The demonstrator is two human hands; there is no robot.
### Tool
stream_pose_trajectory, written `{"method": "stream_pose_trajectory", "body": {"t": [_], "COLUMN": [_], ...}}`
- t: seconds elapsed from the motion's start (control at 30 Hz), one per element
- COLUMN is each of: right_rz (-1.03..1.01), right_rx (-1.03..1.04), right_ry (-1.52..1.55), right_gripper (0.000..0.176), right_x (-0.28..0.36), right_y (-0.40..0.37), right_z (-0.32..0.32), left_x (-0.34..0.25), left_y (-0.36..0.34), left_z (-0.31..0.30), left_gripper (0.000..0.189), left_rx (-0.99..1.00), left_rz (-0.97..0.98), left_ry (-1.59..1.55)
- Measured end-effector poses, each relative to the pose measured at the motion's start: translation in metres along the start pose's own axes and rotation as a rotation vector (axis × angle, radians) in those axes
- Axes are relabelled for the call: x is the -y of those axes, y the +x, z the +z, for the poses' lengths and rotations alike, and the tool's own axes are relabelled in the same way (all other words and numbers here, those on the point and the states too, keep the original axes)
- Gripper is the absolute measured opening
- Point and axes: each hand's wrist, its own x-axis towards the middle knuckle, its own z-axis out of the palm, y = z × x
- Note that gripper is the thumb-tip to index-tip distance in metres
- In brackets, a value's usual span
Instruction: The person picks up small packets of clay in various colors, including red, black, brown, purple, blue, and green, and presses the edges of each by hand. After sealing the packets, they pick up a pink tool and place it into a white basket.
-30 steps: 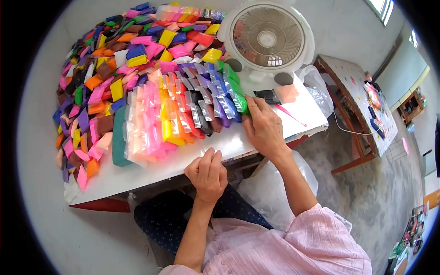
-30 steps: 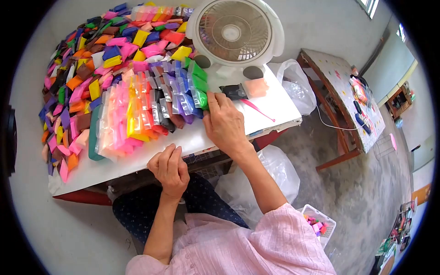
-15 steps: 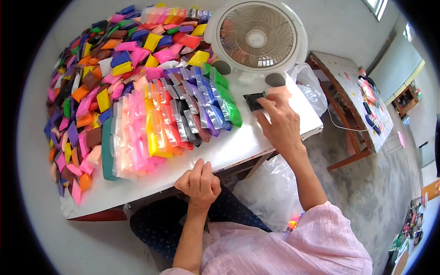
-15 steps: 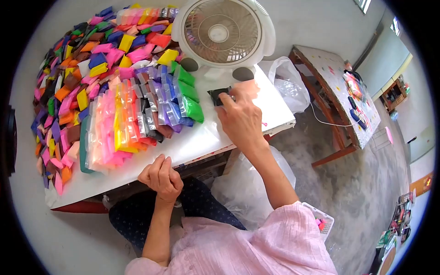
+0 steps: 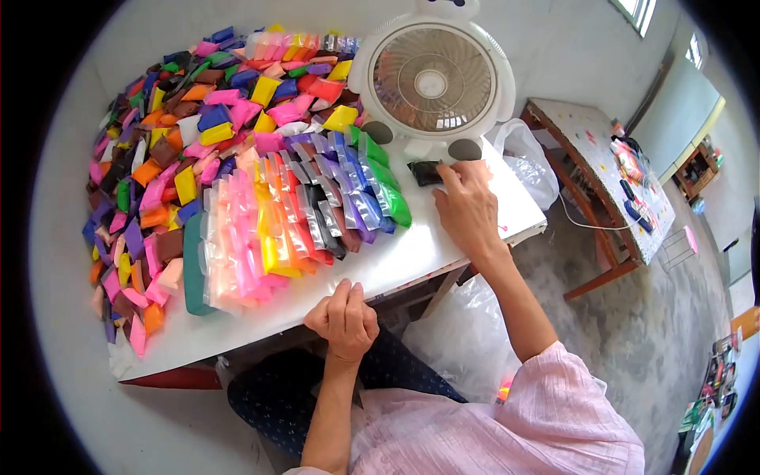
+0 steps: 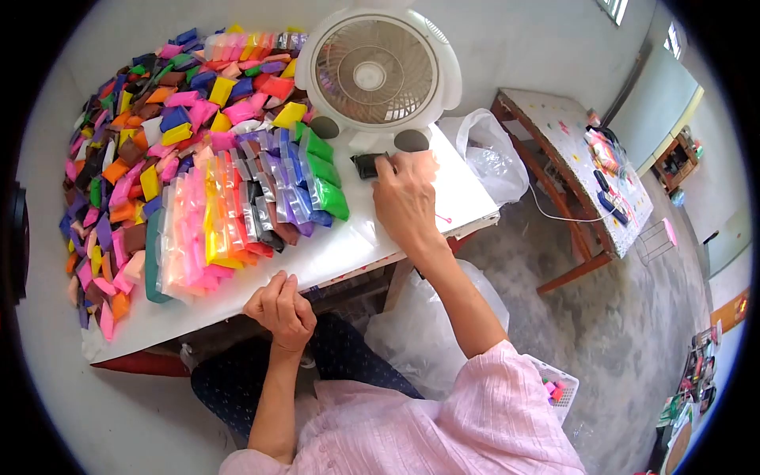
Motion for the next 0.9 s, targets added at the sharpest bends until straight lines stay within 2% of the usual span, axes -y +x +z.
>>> {"method": "stream_pose_trajectory", "body": {"t": [0.13, 0.23, 0.33, 0.57, 0.77, 0.9], "right_rz": [0.076, 0.167, 0.235, 0.221, 0.084, -0.005], "right_rx": [0.013, 0.082, 0.231, 0.315, 0.322, 0.24], "right_ry": [-0.087, -0.247, -0.138, -0.195, -0.277, -0.264], "right_gripper": [0.025, 0.015, 0.015, 0.01, 0.012, 0.013], "right_x": [0.003, -0.01, -0.019, -0.016, -0.003, -0.006], "right_y": [-0.022, -0.039, -0.04, -0.041, -0.063, -0.073], "right_z": [-0.047, -0.065, -0.067, -0.072, -0.084, -0.083], "left_x": [-0.003, -0.004, -0.006, -0.01, -0.013, -0.014], "left_y": [0.001, 0.0, 0.003, 0.006, 0.006, 0.006], "left_z": [-0.006, -0.008, -0.011, -0.018, -0.023, -0.022], "left_gripper": [0.024, 0.023, 0.023, 0.025, 0.028, 0.029], "left_rx": [0.048, 0.068, 0.079, 0.121, 0.154, 0.149], "left_rz": [-0.01, -0.037, -0.052, -0.081, -0.105, -0.114], "left_ry": [-0.033, -0.068, -0.078, -0.075, -0.083, -0.091]}}
